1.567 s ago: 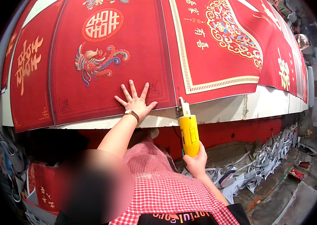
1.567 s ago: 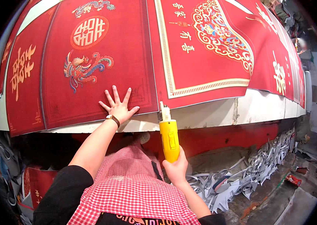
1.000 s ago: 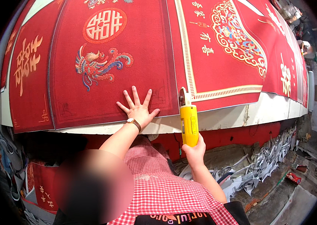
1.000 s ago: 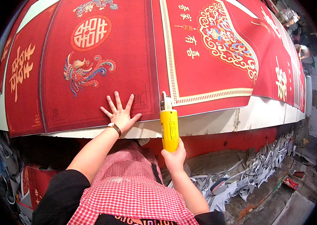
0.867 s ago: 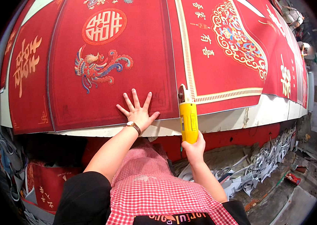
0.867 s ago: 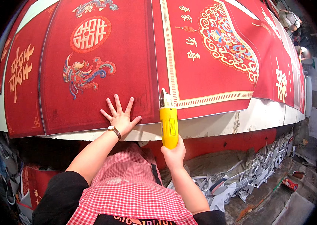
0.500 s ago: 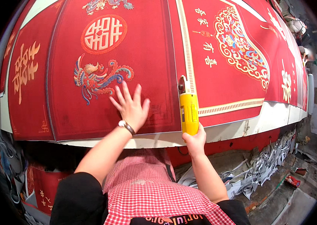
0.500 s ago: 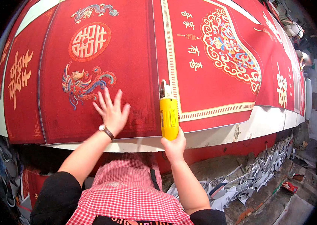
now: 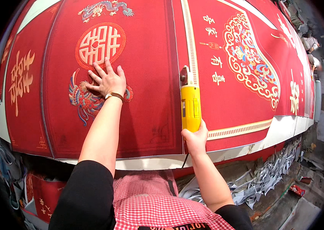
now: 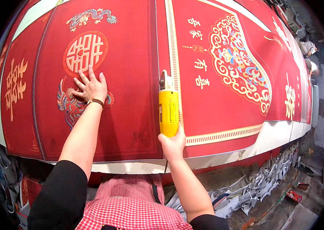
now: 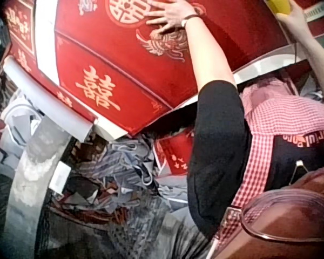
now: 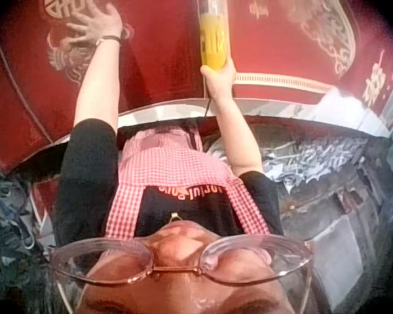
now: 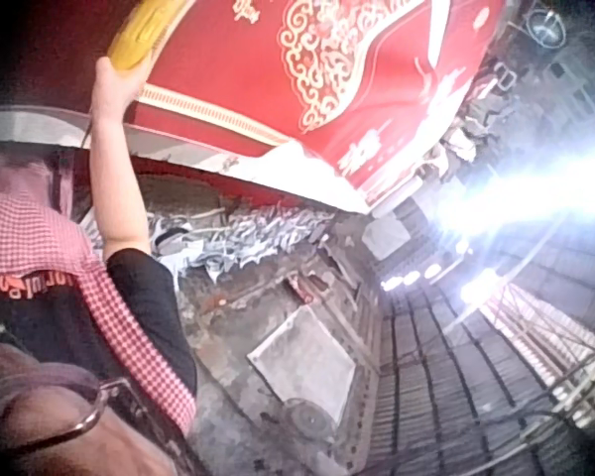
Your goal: The person uses a yellow electric cutter to trim the edges of large red printed sheets on a long table, moving along the table and clearing away cut strips by hand.
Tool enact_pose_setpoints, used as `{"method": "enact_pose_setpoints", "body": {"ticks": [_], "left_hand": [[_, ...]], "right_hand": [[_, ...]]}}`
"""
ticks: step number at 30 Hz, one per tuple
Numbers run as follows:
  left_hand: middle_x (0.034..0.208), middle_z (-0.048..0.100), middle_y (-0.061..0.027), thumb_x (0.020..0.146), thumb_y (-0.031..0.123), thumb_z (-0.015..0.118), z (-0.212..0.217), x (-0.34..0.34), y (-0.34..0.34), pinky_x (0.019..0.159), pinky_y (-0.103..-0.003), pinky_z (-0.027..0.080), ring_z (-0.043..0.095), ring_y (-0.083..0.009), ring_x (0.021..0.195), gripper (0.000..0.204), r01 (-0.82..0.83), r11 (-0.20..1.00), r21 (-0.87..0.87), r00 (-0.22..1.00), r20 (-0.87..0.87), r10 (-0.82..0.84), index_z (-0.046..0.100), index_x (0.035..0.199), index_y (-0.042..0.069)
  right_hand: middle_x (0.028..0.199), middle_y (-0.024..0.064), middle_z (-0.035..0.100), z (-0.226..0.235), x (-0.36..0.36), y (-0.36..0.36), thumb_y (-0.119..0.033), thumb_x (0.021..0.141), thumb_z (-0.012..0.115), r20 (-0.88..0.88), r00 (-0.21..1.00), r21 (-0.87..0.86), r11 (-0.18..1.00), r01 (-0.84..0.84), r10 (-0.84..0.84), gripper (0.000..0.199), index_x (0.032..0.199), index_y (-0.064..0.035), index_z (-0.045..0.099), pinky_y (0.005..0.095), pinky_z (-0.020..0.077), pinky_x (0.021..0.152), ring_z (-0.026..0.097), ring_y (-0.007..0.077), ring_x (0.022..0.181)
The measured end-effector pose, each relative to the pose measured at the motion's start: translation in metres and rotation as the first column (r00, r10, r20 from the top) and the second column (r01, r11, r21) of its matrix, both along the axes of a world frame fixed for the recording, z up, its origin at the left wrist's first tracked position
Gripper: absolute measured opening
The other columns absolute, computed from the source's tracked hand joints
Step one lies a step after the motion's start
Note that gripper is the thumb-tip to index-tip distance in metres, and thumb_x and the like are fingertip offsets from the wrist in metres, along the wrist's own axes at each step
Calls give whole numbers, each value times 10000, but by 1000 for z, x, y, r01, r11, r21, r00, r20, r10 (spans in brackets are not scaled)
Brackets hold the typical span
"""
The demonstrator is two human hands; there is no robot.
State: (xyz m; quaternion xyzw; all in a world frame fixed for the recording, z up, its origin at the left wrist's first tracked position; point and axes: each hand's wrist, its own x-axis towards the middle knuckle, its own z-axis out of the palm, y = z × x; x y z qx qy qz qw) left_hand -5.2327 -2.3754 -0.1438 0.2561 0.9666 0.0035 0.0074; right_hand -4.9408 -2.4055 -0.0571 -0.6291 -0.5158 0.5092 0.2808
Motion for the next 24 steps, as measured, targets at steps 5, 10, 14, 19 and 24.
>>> {"method": "enact_pose_setpoints", "body": {"ticks": [5,10,14,19,24], "left_hand": [[1544,163,-132,906,509,411,-1,0,3,1021,-719,54,135,-413,1403,594,-16,999,-32,999,-36,14,285,1447,301],[1538,176,-143,885,493,459,2,1,3,1021,-720,65,141,-423,1398,591,-2,1000,28,999,-53,3,338,1421,275],[1535,189,-137,874,473,489,3,1,4,1028,-710,76,147,-414,1399,596,-6,999,44,998,-62,8,347,1416,271],[1544,174,-110,895,476,461,7,2,6,1035,-691,106,152,-394,1402,613,-31,999,-44,999,-32,29,278,1451,292],[1542,174,-113,886,455,484,11,3,8,1037,-685,125,152,-388,1404,619,-28,999,-47,999,-45,26,290,1446,277]], "right_hand": [[856,58,594,-6,-18,34,55,662,599,-26,1000,-15,1000,-13,12,397,1052,34,533,248,470,612,565,119,708],[830,62,589,-12,-41,71,54,661,599,-119,993,-14,1000,12,-13,374,1029,37,536,248,467,592,562,122,693],[803,67,585,-18,-57,101,55,655,600,-138,990,-4,1000,5,-5,370,1019,39,537,251,462,555,555,127,644],[776,69,582,-26,-82,138,54,645,602,-167,986,32,999,8,-3,358,996,40,537,258,451,510,547,131,591],[763,68,583,-29,-106,179,51,638,603,-185,983,1,1000,11,-11,345,976,41,540,258,456,502,555,135,584]]}}
